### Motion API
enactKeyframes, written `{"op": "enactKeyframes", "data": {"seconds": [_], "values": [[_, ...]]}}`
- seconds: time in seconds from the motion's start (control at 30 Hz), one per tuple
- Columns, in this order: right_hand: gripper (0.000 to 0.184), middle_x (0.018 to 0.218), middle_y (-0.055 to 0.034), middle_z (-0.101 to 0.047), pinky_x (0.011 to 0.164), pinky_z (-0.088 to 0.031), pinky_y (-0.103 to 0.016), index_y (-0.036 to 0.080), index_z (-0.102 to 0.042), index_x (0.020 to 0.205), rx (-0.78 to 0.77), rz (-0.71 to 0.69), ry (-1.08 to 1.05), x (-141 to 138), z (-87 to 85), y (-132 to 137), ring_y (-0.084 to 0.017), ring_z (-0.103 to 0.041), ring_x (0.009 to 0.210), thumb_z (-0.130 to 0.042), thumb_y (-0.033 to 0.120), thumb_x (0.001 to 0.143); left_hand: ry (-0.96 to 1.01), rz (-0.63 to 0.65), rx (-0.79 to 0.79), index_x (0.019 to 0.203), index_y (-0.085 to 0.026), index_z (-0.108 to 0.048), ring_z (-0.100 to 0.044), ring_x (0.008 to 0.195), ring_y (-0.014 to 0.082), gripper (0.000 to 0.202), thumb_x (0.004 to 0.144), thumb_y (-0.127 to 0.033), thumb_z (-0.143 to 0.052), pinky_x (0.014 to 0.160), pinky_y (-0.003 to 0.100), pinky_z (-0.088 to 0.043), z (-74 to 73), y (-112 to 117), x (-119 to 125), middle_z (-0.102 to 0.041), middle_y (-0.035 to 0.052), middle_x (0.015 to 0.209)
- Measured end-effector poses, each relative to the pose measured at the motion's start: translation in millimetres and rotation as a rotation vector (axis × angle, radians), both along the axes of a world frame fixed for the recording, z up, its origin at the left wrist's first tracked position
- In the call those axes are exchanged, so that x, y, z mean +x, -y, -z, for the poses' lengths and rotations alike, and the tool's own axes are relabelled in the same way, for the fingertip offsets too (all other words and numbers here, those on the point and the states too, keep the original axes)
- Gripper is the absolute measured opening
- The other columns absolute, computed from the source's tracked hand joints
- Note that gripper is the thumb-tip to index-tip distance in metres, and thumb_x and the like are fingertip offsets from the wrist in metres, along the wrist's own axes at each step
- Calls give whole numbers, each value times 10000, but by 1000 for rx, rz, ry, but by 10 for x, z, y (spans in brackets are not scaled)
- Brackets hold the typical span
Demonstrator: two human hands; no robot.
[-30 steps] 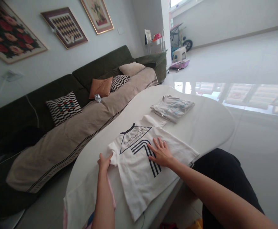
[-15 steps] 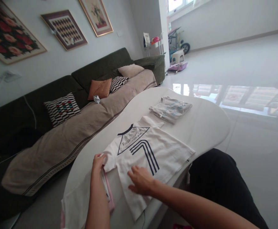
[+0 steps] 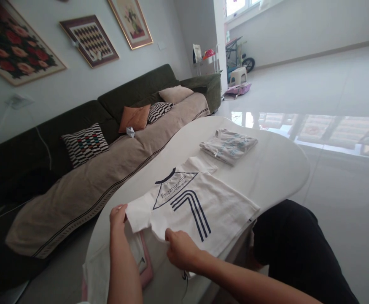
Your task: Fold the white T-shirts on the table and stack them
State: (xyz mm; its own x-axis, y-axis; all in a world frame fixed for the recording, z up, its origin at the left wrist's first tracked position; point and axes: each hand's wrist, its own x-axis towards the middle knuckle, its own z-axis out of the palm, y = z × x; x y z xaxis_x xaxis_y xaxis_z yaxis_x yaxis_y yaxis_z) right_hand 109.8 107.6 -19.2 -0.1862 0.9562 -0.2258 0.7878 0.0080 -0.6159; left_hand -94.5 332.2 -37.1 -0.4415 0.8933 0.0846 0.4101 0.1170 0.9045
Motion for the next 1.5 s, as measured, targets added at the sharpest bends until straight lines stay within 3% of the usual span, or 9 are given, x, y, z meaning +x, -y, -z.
{"op": "enactKeyframes", "data": {"seconds": [0.1, 0.2, 0.33, 0.47, 0.6, 0.8, 1.1, 1.33, 1.5], "values": [[327, 1049, -51, -679, 836, -556, -411, 162, -521, 1284, 24, 59, -45, 353, -25, 22, -206, -677, 943, -558, 252, 971, 157, 31, -59, 1173, -160, -582, -650, 851, 176, 293, 929, -321, -592, 714, 352, -579, -81, -204, 318, -645, 64, 1080], [258, 1048, -51, -676, 819, -558, -404, 155, -578, 1200, -35, 60, -31, 700, 49, 93, -199, -675, 921, -575, 253, 961, 269, 92, -55, 1204, -167, -569, -650, 883, 186, 317, 930, -323, -590, 736, 366, -579, -65, -371, 809, -637, 71, 1116], [133, 935, -25, -694, 790, -564, -378, 139, -663, 932, -167, 2, -17, 946, 173, 183, -177, -676, 869, -627, 267, 930, 344, 174, -75, 1194, -165, -576, -648, 907, 195, 313, 927, -325, -595, 758, 381, -577, 95, -444, 1480, -635, 75, 1130], [181, 940, -25, -693, 678, -580, -314, 143, -636, 1064, -267, 5, -37, 983, 217, 222, -146, -680, 757, -603, 278, 948, 307, 231, -74, 1202, -168, -575, -645, 942, 206, 318, 926, -325, -595, 791, 402, -571, 274, -380, 1807, -631, 79, 1155], [292, 1036, -47, -682, 773, -575, -387, 165, -601, 1178, -283, 18, 42, 989, 199, 217, -190, -681, 869, -645, 289, 917, 167, 193, -36, 1217, -178, -572, -626, 1021, 228, 327, 924, -320, -596, 858, 441, -549, 370, -267, 1644, -610, 88, 1216], [246, 1081, -56, -670, 847, -547, -431, 164, -610, 1154, -251, 54, 158, 944, 182, 141, -214, -664, 961, -609, 286, 940, -35, 73, -103, 1219, -182, -572, -597, 1086, 251, 339, 913, -320, -611, 905, 474, -521, 447, -165, 1168, -583, 94, 1267], [192, 1068, -50, -681, 881, -528, -438, 157, -652, 1054, -315, -48, -11, 823, -20, -13, -218, -652, 997, -658, 276, 904, -60, 103, -179, 1185, -166, -585, -636, 977, 217, 313, 920, -331, -602, 824, 424, -558, 574, -292, 1026, -624, 82, 1175], [214, 1063, -54, -666, 673, -585, -312, 152, -616, 1123, -528, 2, -123, 808, -13, 1, -158, -673, 815, -609, 267, 942, -96, 61, -167, 1163, -163, -594, -644, 943, 206, 292, 921, -327, -601, 803, 407, -564, 629, -273, 878, -637, 76, 1141], [302, 974, -28, -673, 577, -572, -252, 163, -553, 1233, -746, -61, -137, 770, -13, 56, -119, -662, 682, -609, 236, 945, -192, 113, -108, 1170, -164, -592, -645, 950, 207, 294, 921, -321, -602, 816, 414, -561, 525, -274, 869, -638, 77, 1145]]}}
